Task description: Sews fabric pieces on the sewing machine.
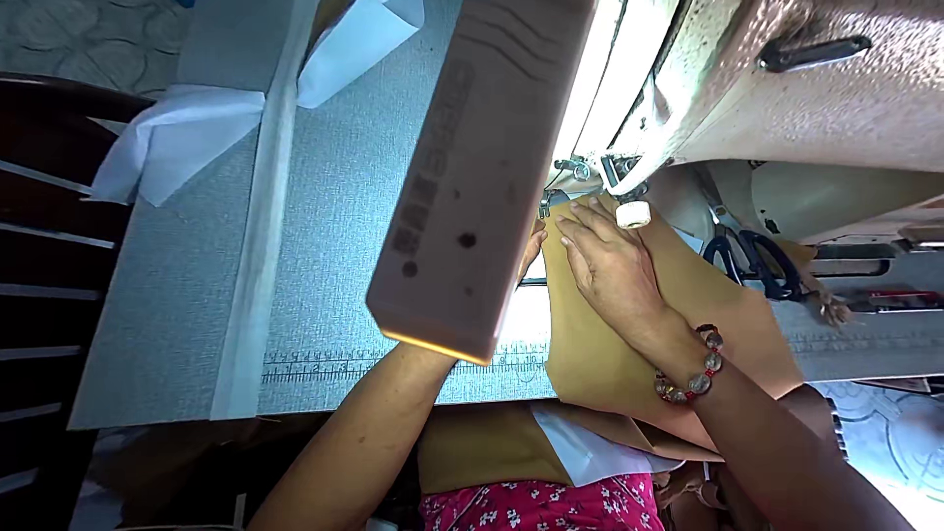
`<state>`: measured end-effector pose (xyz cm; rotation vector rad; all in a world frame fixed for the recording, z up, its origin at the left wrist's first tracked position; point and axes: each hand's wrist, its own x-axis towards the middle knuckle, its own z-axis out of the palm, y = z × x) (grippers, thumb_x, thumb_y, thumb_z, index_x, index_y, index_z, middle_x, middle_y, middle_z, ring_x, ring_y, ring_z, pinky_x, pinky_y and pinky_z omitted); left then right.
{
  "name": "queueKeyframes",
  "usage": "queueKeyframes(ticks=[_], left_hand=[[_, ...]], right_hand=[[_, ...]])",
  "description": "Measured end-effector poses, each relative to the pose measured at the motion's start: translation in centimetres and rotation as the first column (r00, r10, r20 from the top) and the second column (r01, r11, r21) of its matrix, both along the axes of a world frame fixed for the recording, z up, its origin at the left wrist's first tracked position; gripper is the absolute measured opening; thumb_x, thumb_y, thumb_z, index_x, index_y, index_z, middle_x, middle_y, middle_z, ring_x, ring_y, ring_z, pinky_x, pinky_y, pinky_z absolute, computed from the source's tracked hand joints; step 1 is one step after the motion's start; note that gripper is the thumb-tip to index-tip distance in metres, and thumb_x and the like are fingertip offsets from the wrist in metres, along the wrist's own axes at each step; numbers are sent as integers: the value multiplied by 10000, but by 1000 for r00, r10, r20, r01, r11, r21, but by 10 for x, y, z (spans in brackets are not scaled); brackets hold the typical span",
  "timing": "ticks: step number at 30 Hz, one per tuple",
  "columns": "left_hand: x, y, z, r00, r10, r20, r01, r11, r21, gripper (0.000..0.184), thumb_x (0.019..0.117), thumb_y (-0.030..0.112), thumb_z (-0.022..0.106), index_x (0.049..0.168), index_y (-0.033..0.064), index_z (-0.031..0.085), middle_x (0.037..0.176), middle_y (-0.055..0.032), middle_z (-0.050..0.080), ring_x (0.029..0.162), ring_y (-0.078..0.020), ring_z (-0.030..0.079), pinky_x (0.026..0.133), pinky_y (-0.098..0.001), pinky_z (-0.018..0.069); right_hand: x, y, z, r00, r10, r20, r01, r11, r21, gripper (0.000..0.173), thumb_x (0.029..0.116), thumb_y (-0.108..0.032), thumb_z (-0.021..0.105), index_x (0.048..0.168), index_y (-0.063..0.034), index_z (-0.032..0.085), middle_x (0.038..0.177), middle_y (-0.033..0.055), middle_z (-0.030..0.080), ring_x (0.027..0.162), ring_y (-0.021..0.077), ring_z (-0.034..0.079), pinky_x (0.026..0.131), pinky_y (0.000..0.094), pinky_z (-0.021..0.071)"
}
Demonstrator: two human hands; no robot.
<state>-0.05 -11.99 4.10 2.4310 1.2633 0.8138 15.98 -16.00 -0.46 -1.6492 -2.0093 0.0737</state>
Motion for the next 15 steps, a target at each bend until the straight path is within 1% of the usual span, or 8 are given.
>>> queueKeyframes(ticks=[2,4,5,6,8,9,12,15], left_hand=[[4,-3,8,1000,22,-8,-22,998,-56,148,958,21,657,963,-13,801,1144,-237,715,1273,-462,527,1091,-566,312],[1,-1,1,1000,9,16,-8,1000,-19,142,946,27,667,935,3,806,1128,-229,718,1246,-458,542,1065,-569,326],[-3,3,-8,1000,-4,29,4,1000,10,139,943,65,678,925,25,810,1134,-219,715,1238,-454,544,1048,-576,332],[-8,10,-20,1000,-15,25,14,999,34,159,953,156,680,945,67,811,1179,-198,704,1256,-441,533,1036,-584,332],[-21,31,-54,999,19,-28,-16,997,81,294,969,461,624,1039,220,776,1313,-88,661,1345,-365,491,1074,-593,318],[-24,38,-66,998,47,-30,-44,995,88,359,950,553,611,1090,255,753,1349,-65,640,1374,-349,470,1093,-602,303],[-28,46,-76,993,115,-19,-114,992,45,599,878,652,637,1272,203,674,1448,-121,570,1448,-414,384,1145,-669,244],[-28,48,-75,988,155,-23,-155,988,12,781,841,712,639,1422,194,569,1563,-120,465,1507,-432,284,1190,-680,165]], right_hand=[[-2,0,0,1000,-10,7,10,1000,4,304,1023,-113,540,1243,2,715,1330,211,667,1326,408,578,1165,558,377],[-3,0,0,1000,-15,16,15,1000,2,301,1025,-112,542,1245,0,715,1329,208,669,1327,408,577,1164,560,377],[-3,-1,1,1000,-17,18,17,1000,-1,301,1025,-111,543,1247,-1,714,1333,209,666,1329,409,575,1164,560,378],[-3,-1,0,1000,-19,18,19,1000,-6,301,1025,-108,543,1251,-4,713,1340,210,662,1333,409,572,1167,559,377],[-4,0,0,1000,-25,16,25,1000,-16,300,1028,-107,546,1261,-13,711,1354,210,653,1344,407,561,1175,552,376],[-3,2,0,1000,-19,22,19,1000,-19,302,1028,-108,548,1265,-15,710,1354,215,652,1343,408,562,1174,553,380],[0,4,3,1000,10,27,-10,1000,-27,296,1031,-108,544,1253,-14,716,1335,221,659,1324,405,578,1170,568,381],[4,6,4,1000,15,25,-14,999,-29,291,1039,-120,536,1236,-11,721,1354,202,654,1332,381,576,1175,565,374]])
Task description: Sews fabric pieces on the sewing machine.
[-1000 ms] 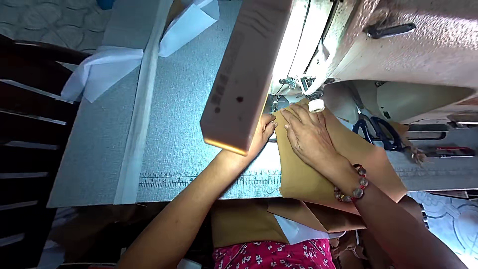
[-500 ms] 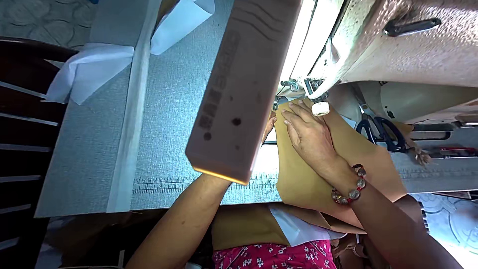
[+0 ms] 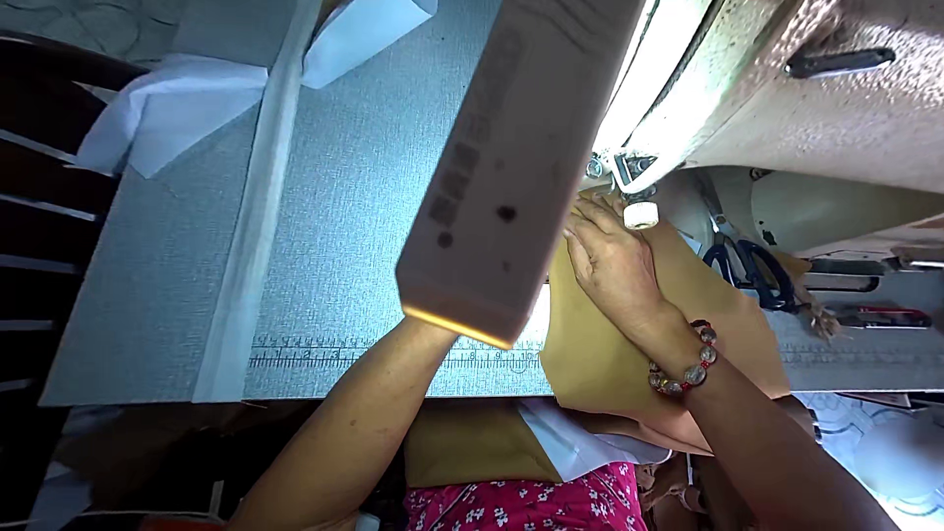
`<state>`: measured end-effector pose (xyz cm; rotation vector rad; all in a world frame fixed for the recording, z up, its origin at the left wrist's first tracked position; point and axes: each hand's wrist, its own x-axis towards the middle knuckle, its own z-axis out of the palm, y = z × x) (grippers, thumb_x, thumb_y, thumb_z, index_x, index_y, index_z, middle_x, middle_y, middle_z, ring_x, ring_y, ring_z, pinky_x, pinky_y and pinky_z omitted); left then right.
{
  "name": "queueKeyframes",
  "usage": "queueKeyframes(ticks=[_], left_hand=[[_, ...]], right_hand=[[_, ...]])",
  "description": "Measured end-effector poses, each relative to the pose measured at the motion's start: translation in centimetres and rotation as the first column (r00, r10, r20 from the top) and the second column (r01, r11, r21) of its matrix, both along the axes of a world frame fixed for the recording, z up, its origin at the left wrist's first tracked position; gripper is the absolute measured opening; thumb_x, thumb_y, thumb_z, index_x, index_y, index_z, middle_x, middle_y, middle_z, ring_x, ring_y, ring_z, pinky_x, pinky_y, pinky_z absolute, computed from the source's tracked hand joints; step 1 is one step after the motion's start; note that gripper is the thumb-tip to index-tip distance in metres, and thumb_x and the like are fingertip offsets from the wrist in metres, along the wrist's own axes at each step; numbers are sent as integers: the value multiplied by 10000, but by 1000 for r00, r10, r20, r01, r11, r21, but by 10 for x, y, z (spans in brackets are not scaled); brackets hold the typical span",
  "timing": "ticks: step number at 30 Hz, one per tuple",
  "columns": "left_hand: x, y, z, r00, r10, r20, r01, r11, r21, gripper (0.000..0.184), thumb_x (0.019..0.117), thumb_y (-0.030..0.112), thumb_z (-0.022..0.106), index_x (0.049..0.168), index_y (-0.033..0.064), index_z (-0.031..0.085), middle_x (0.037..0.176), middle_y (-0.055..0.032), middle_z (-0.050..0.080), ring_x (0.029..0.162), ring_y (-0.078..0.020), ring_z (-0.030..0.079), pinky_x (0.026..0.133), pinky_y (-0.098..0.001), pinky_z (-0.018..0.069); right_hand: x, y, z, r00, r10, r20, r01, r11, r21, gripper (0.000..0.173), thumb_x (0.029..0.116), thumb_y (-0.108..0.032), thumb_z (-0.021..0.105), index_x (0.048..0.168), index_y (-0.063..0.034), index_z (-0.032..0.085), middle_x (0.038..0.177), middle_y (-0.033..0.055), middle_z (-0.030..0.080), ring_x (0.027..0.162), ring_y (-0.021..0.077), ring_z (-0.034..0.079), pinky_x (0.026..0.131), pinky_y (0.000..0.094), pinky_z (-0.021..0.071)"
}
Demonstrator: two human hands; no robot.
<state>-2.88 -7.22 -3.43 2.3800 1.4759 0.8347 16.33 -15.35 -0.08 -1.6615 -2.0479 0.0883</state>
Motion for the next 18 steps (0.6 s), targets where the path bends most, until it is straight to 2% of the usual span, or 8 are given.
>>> queueKeyframes(ticks=[3,6,7,9,11,13,16,18], left_hand=[[0,2,0,1000,7,-7,-7,1000,-8,885,823,753,624,1480,173,502,1613,-120,396,1536,-421,224,1204,-680,109],[5,-2,1,1000,24,10,-25,999,33,928,817,757,625,1499,146,476,1615,-145,387,1539,-424,219,1207,-688,88],[10,-8,10,999,36,16,-36,999,29,904,832,708,651,1500,126,477,1606,-161,397,1534,-436,229,1210,-683,98],[28,-34,61,998,51,35,-46,989,-137,775,887,406,761,1496,31,462,1597,-229,381,1524,-481,218,1224,-651,107],[41,-46,91,995,86,59,-69,966,-250,718,894,236,773,1489,-14,458,1599,-246,371,1527,-490,200,1231,-633,111],[42,-47,91,993,93,77,-72,968,-241,712,887,227,775,1483,-11,467,1595,-245,378,1528,-499,189,1230,-640,115],[39,-44,87,994,90,58,-73,967,-243,756,896,270,771,1512,-4,429,1614,-236,352,1538,-483,176,1237,-627,107],[26,-32,59,998,54,42,-48,988,-148,845,879,431,765,1540,44,408,1628,-205,346,1541,-466,185,1228,-656,96]], right_hand=[[1,4,1,1000,-6,13,6,1000,-19,315,1043,-135,535,1280,-12,702,1391,206,630,1344,376,567,1180,550,372],[3,7,2,1000,-5,13,5,1000,-22,318,1042,-131,539,1296,-17,693,1395,194,631,1338,360,577,1184,524,377],[4,8,2,1000,-5,7,5,1000,-16,312,1040,-125,542,1288,-12,694,1375,195,644,1322,356,591,1179,521,386],[5,9,4,1000,6,-13,-6,1000,-13,297,1027,-100,545,1253,21,696,1327,215,663,1293,372,607,1172,524,386],[6,10,5,1000,17,-21,-17,1000,-5,281,1017,-86,545,1221,28,701,1271,226,681,1258,383,625,1161,524,395],[6,11,6,999,8,-32,-8,1000,-3,263,1014,-85,557,1203,20,706,1200,224,701,1183,382,658,1102,512,453],[5,20,5,997,-43,-66,42,999,-26,220,1021,-114,577,1133,12,719,1049,222,720,1022,363,705,930,507,541],[6,32,-3,995,-69,-79,66,997,-37,241,1038,-159,552,1098,3,720,1043,207,725,1058,349,697,963,501,522]])
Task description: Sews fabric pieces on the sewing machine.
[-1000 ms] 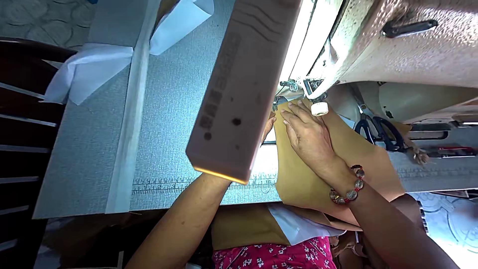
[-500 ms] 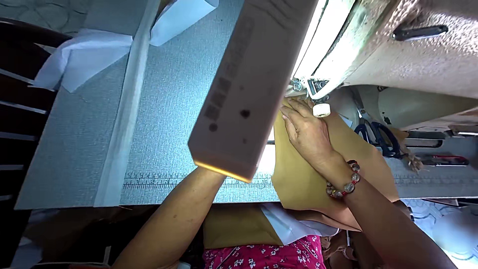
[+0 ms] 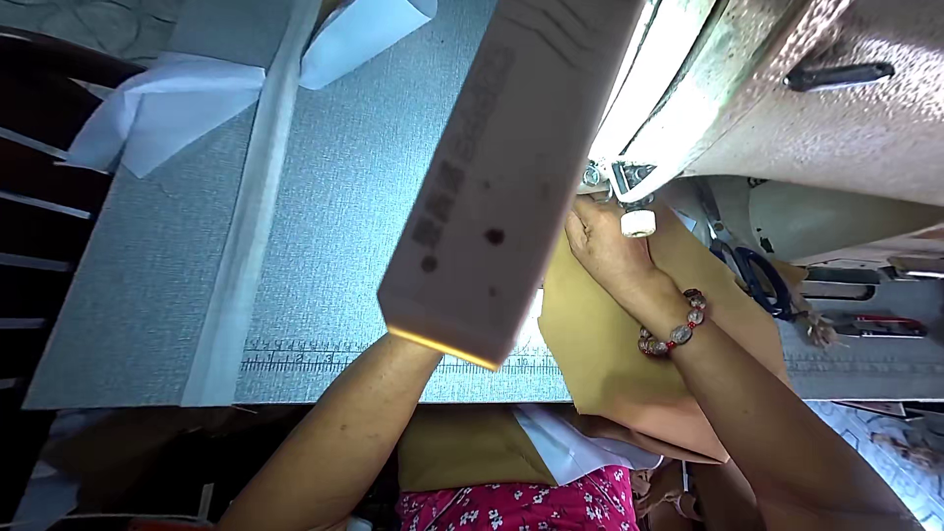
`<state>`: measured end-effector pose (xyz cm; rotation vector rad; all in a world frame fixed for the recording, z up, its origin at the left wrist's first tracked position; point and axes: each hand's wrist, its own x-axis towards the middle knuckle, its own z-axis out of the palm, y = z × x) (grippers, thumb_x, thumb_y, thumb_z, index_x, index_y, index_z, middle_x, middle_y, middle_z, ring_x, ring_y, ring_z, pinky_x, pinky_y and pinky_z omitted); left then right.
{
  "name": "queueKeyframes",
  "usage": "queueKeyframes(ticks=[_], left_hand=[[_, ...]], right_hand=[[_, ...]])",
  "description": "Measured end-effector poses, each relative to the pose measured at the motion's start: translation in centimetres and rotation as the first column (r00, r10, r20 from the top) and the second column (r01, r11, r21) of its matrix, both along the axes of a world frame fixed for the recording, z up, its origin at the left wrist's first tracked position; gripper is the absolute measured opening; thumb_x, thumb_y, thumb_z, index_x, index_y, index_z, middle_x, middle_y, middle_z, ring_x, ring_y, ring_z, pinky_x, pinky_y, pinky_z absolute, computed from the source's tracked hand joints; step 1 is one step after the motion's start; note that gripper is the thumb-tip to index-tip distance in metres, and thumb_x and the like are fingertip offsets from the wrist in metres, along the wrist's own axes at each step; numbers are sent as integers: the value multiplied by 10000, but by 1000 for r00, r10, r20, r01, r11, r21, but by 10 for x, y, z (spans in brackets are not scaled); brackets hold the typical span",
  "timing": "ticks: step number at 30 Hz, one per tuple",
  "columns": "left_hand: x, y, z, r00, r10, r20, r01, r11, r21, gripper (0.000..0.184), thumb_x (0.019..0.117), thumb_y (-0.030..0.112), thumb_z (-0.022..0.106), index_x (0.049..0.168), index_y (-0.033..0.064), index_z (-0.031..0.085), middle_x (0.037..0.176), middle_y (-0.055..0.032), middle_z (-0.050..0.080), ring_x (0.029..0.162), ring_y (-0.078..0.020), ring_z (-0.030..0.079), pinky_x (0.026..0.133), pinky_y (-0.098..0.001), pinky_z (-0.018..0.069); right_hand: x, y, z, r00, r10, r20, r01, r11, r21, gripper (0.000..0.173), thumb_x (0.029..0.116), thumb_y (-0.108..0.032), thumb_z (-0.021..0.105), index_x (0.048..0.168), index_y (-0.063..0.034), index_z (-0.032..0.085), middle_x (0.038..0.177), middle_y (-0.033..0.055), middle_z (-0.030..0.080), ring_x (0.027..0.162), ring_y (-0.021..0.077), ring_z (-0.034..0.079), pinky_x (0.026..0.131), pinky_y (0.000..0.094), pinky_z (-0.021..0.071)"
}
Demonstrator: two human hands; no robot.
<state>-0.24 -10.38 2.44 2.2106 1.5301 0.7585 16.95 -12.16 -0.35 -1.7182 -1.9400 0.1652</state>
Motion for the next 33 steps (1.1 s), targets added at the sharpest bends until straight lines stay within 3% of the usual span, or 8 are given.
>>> queueKeyframes(ticks=[4,8,12,15,18,23,29,33], left_hand=[[-25,34,-61,999,-2,-34,6,991,133,1098,757,817,638,1618,224,301,1692,-62,263,1579,-365,130,1207,-713,64],[-15,20,-36,1000,-2,2,2,1000,11,1145,757,609,776,1632,99,243,1697,-169,204,1570,-456,34,1193,-707,-21],[-11,14,-21,998,-66,24,66,998,-14,1025,754,473,846,1582,108,365,1640,-238,303,1534,-535,100,1174,-747,33],[-20,11,-23,945,-304,121,295,951,89,435,862,300,744,1217,57,675,1305,-189,637,1361,-434,477,1085,-641,359],[-25,14,-24,801,-581,145,568,814,126,271,869,127,525,876,120,796,1147,-89,747,1302,-347,566,1046,-563,389],[-25,10,-23,759,-643,104,644,764,27,225,820,307,661,927,151,783,1236,-90,696,1393,-373,475,1177,-663,205],[-15,8,-28,737,-641,214,618,767,173,187,915,220,658,789,111,743,1010,-61,729,1258,-298,585,1148,-566,303],[-15,7,-29,730,-657,188,628,754,194,210,942,231,639,832,104,766,1049,-59,743,1281,-322,582,1161,-590,298]], right_hand=[[3,17,-8,999,-32,-28,32,999,-21,291,1022,-214,541,1021,0,738,1036,189,740,1084,336,693,999,495,504],[-1,-35,32,1000,10,16,-9,997,-83,317,1042,-183,566,1261,41,613,1192,266,649,1114,409,651,951,547,522],[-17,-101,20,997,66,48,-68,997,44,329,959,-321,624,1141,-82,758,1137,159,688,1069,340,635,876,487,521],[-26,-135,3,996,61,60,-63,997,33,370,957,-315,587,1179,-68,750,1187,162,714,1121,343,661,937,482,523],[-23,-128,-9,999,-12,46,4,986,165,272,962,-101,552,1127,-26,755,1085,124,763,1071,298,707,948,409,547],[-6,-99,-6,971,-43,-234,76,988,133,279,990,-26,505,1177,-9,712,1058,106,733,988,167,658,884,281,515],[-2,-92,-8,957,-11,-290,44,993,107,580,894,-430,738,1280,-7,645,1181,129,701,1105,204,647,978,396,506],[-4,-92,-10,969,7,-245,65,956,286,207,950,-198,709,1070,-33,744,985,81,697,957,150,645,885,295,511]])
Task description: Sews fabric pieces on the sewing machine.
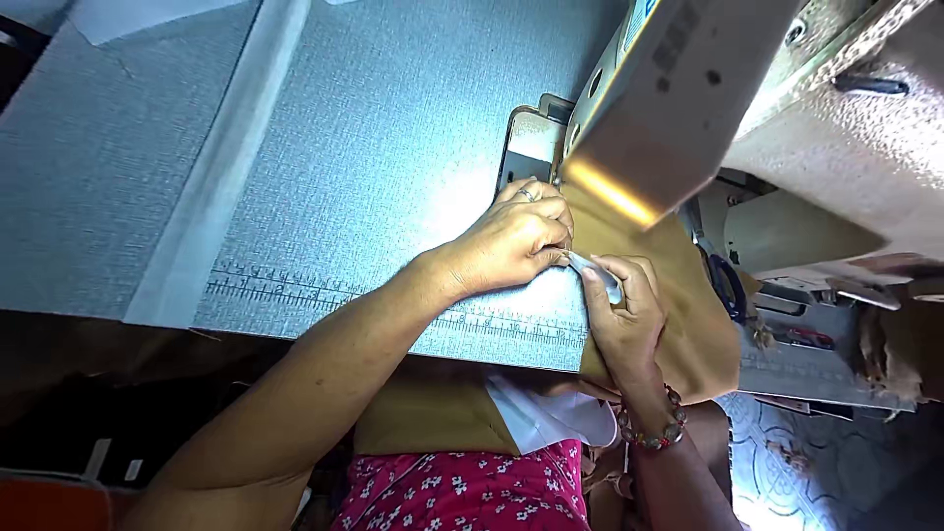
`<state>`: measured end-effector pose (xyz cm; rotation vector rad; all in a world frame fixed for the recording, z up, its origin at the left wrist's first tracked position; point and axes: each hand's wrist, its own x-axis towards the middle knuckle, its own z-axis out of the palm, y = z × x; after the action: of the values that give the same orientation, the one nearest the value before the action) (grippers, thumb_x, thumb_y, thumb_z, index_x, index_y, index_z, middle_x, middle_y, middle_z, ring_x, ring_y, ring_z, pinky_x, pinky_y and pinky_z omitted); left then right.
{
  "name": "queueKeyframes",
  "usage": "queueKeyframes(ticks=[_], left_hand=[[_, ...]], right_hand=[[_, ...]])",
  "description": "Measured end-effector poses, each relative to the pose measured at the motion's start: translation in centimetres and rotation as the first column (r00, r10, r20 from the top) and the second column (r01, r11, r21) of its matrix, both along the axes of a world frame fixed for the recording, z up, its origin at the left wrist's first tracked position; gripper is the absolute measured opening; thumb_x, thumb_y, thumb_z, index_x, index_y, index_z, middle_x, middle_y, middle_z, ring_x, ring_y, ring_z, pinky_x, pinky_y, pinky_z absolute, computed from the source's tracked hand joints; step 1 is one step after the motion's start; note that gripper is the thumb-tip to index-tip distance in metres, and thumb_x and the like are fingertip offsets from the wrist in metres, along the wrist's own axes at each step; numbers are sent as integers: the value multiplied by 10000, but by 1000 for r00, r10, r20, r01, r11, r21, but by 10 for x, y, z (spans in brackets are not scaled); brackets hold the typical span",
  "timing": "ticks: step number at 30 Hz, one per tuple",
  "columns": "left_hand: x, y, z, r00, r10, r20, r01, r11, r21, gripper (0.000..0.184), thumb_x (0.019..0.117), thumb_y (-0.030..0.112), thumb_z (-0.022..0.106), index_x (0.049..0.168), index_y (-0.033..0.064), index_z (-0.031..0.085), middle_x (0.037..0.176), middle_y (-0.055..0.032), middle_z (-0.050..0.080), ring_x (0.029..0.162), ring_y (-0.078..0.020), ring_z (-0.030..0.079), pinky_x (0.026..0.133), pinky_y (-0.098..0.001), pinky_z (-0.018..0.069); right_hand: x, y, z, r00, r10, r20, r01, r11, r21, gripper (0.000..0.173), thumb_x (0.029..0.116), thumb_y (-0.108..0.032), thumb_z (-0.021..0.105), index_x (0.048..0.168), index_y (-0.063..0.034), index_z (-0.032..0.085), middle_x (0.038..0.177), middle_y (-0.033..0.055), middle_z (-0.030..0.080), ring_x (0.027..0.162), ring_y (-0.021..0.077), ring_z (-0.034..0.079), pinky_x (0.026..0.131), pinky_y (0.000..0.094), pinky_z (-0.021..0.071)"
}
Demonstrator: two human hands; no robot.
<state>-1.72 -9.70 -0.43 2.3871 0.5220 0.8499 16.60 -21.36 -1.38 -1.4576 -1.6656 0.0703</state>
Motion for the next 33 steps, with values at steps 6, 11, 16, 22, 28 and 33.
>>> queueKeyframes(ticks=[6,11,16,22,28,33], left_hand=[[-8,-28,19,996,81,-28,-65,925,374,181,935,92,601,832,102,750,953,-79,731,1099,-329,651,1009,-530,436],[-15,-48,3,974,211,-87,-146,868,474,194,905,-1,575,800,68,723,905,-80,720,1009,-278,660,895,-436,454],[-23,-58,1,942,295,-162,-249,934,255,256,955,267,588,889,160,811,1165,-73,743,1267,-345,590,1031,-559,405],[-41,-62,0,928,271,-257,-247,961,122,340,1014,434,531,1119,278,814,1497,-127,561,1484,-468,343,1158,-744,157],[-39,-52,1,937,253,-241,-240,967,84,296,1000,390,566,1120,281,814,1517,-134,539,1510,-474,280,1163,-749,94],[-34,-44,4,943,252,-219,-238,967,89,281,987,350,586,1110,250,817,1505,-174,538,1485,-496,317,1147,-763,105]], right_hand=[[-5,-15,-1,984,49,169,-64,994,85,133,928,-96,668,963,-59,791,1039,104,773,1080,239,706,975,366,529],[-13,-27,8,942,169,291,-145,984,-103,412,1023,-417,566,998,-73,791,1063,88,783,1126,292,712,1021,458,526],[-21,-20,25,975,120,185,-81,975,-207,435,1061,-322,424,1135,-86,781,1044,68,782,1022,227,727,911,414,540],[-27,-2,6,981,62,186,-17,972,-233,285,984,-210,573,1130,-106,794,1151,125,701,1035,307,634,861,453,505],[-23,4,0,976,53,212,-15,984,-178,310,972,-220,551,1135,-109,791,1142,126,703,1031,313,629,851,472,477],[-17,15,0,966,86,243,-44,983,-176,327,955,-252,560,1144,-105,783,1148,125,702,1027,321,627,848,479,469]])
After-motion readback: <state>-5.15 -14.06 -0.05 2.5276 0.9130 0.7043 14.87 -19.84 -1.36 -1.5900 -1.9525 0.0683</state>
